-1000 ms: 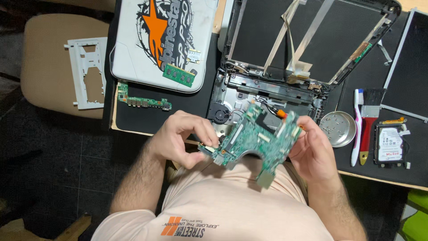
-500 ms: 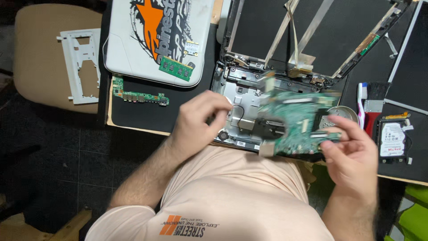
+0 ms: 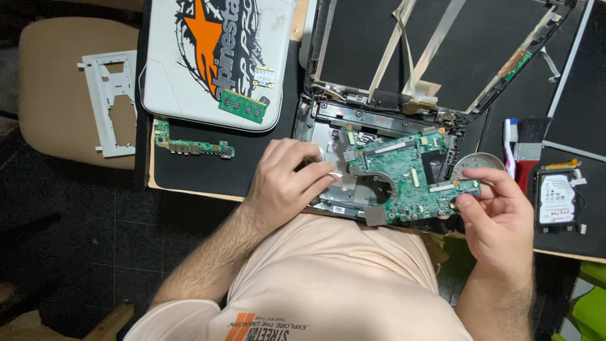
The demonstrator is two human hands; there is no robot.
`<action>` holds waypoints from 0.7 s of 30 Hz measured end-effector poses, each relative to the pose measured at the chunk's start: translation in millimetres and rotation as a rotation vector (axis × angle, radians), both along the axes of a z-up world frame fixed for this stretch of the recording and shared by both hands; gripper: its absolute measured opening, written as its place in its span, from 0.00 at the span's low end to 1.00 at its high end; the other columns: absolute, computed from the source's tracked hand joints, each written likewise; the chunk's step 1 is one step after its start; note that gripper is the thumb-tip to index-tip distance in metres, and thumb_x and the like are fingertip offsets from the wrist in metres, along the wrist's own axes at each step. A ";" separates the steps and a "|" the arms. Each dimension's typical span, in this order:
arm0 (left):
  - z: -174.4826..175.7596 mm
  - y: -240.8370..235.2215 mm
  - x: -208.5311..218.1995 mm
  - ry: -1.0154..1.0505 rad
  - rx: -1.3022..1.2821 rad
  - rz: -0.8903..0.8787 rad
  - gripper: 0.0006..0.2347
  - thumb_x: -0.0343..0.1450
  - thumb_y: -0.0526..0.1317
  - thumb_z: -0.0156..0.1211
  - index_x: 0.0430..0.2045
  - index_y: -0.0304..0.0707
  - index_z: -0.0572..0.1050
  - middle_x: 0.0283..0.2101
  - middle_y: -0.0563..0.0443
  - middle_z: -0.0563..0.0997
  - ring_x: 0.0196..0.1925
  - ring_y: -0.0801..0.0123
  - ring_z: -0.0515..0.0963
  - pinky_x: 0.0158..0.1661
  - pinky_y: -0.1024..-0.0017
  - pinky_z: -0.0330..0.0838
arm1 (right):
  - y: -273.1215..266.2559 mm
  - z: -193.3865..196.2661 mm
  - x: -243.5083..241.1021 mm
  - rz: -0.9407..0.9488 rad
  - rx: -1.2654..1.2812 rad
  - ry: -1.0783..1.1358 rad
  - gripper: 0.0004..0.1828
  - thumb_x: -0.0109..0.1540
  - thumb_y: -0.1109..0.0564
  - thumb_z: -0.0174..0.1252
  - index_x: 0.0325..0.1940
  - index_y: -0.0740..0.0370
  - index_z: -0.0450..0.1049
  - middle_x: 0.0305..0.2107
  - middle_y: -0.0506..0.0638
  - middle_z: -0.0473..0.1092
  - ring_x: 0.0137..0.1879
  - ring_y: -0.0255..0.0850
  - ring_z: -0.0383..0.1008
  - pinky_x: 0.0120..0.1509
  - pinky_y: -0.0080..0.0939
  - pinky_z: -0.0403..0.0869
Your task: The person uses a screwdriver to remove screws from the internal chassis of a disassembled laptop. They then disconnect cables and remove a small circuit board from the device.
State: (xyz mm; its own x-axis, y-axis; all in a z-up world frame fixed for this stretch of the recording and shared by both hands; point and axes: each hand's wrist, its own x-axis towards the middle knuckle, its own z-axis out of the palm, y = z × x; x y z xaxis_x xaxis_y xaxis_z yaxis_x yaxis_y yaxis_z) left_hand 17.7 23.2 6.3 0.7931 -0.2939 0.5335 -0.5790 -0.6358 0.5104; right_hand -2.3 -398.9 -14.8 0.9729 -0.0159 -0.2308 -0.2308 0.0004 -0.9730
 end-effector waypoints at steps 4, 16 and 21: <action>-13.8 5.6 -11.8 -0.007 -0.075 0.044 0.06 0.85 0.33 0.75 0.55 0.38 0.89 0.49 0.48 0.85 0.46 0.52 0.83 0.49 0.53 0.74 | 27.1 5.4 15.7 0.053 -0.003 -0.002 0.24 0.75 0.59 0.72 0.75 0.64 0.78 0.47 0.49 0.83 0.46 0.29 0.83 0.51 0.26 0.82; -13.6 4.0 -19.5 -0.003 -0.242 -0.062 0.04 0.84 0.28 0.75 0.51 0.31 0.87 0.56 0.40 0.93 0.51 0.50 0.95 0.59 0.50 0.91 | 64.6 15.4 41.1 0.141 0.035 -0.025 0.22 0.77 0.60 0.70 0.74 0.63 0.76 0.45 0.49 0.81 0.43 0.35 0.85 0.48 0.37 0.92; -21.9 6.0 -25.1 0.016 -0.212 -0.053 0.06 0.84 0.27 0.74 0.54 0.31 0.87 0.49 0.41 0.93 0.50 0.54 0.94 0.64 0.48 0.87 | 75.0 14.8 43.0 0.173 -0.125 -0.014 0.20 0.78 0.64 0.68 0.74 0.63 0.77 0.42 0.47 0.78 0.44 0.28 0.81 0.52 0.36 0.93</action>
